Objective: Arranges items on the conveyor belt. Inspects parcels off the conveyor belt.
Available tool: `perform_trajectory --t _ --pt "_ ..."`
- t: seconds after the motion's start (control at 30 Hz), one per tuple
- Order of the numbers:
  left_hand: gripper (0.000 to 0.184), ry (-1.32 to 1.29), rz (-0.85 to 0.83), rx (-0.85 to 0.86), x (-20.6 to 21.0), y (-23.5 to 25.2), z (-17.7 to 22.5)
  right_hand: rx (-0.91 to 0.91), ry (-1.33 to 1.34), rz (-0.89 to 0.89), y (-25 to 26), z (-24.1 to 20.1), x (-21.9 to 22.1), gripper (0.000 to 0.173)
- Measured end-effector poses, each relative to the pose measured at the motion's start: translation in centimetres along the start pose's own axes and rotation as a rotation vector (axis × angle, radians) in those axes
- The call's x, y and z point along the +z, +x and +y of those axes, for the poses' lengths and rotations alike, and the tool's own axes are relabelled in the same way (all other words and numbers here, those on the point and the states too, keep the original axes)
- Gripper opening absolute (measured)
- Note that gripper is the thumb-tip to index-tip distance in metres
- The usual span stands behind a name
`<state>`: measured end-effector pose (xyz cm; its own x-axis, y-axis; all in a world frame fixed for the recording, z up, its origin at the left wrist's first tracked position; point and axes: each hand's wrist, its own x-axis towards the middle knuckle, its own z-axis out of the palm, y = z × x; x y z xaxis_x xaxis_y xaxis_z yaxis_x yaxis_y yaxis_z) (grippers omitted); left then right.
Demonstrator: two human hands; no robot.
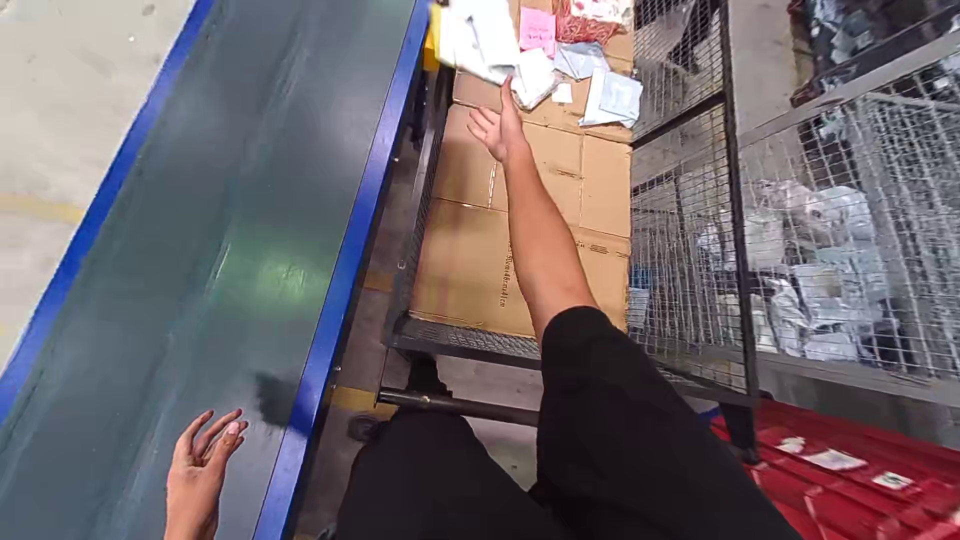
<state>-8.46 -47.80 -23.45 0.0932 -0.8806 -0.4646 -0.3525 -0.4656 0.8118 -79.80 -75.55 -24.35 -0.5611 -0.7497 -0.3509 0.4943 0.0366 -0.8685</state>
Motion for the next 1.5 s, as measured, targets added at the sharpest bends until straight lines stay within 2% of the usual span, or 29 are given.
perform_trajectory --t 0.07,0.13,0.23,0.4,0.47,0.57,0.63,0.73,0.83,0.93,1.03,1.17,1.33,1.5 --pt "0.061 -0.004 0.020 0.001 0.4 0.1 0.3 -0.042 -0.084 -0.035 -0.7 -0.5 0.9 0.081" --pt "0.060 -0.027 0.021 -0.023 0.7 -0.4 -0.3 -0.107 -0.210 -0.151 -2.5 1.7 1.5 0.076" --pt "0.056 -0.060 0.067 -0.069 0.2 -2.0 -2.2 -0.118 -0.297 -0.232 -7.0 7.6 0.8 0.065" --pt "0.051 -0.109 0.218 -0.145 -2.1 -6.0 -6.0 -0.017 -0.306 -0.158 -16.1 17.4 0.4 0.052" --pt "0.051 -0.078 0.313 -0.187 -2.9 -7.9 -7.3 -0.096 -0.369 -0.137 -21.2 20.1 1.2 0.048" --pt "0.050 0.021 0.565 -0.243 -4.2 -11.8 -10.3 -0.358 -0.530 -0.209 -29.3 24.3 4.0 0.039" --pt "0.050 0.078 0.719 -0.316 -5.1 -14.6 -12.0 -0.435 -0.583 -0.360 -34.7 26.9 5.8 0.034" --pt "0.049 0.067 0.888 -0.466 -6.7 -18.1 -15.4 -0.451 -0.659 -0.775 -41.1 30.0 8.6 0.031" --pt "0.049 0.000 1.040 -0.562 -8.9 -20.7 -19.7 -0.594 -0.747 -1.119 -44.6 32.2 11.3 0.028" --pt "0.051 -0.050 1.203 -0.663 -12.0 -23.8 -24.0 -0.669 -0.876 -1.328 -47.3 33.6 14.2 0.032" --pt "0.053 -0.081 1.297 -0.704 -14.7 -26.2 -28.0 -0.542 -0.951 -1.414 -49.6 35.0 17.2 0.036" --pt "0.052 -0.078 1.355 -0.733 -16.9 -29.4 -32.2 -0.215 -0.980 -1.437 -54.6 38.5 20.5 0.041" --pt "0.041 -0.034 1.477 -0.728 -18.6 -32.4 -36.5 0.223 -1.061 -1.496 -63.2 43.1 23.8 0.041" --pt "0.048 -0.040 1.450 -0.779 -23.2 -34.2 -39.2 0.366 -1.117 -1.602 -70.3 46.0 25.2 0.040"
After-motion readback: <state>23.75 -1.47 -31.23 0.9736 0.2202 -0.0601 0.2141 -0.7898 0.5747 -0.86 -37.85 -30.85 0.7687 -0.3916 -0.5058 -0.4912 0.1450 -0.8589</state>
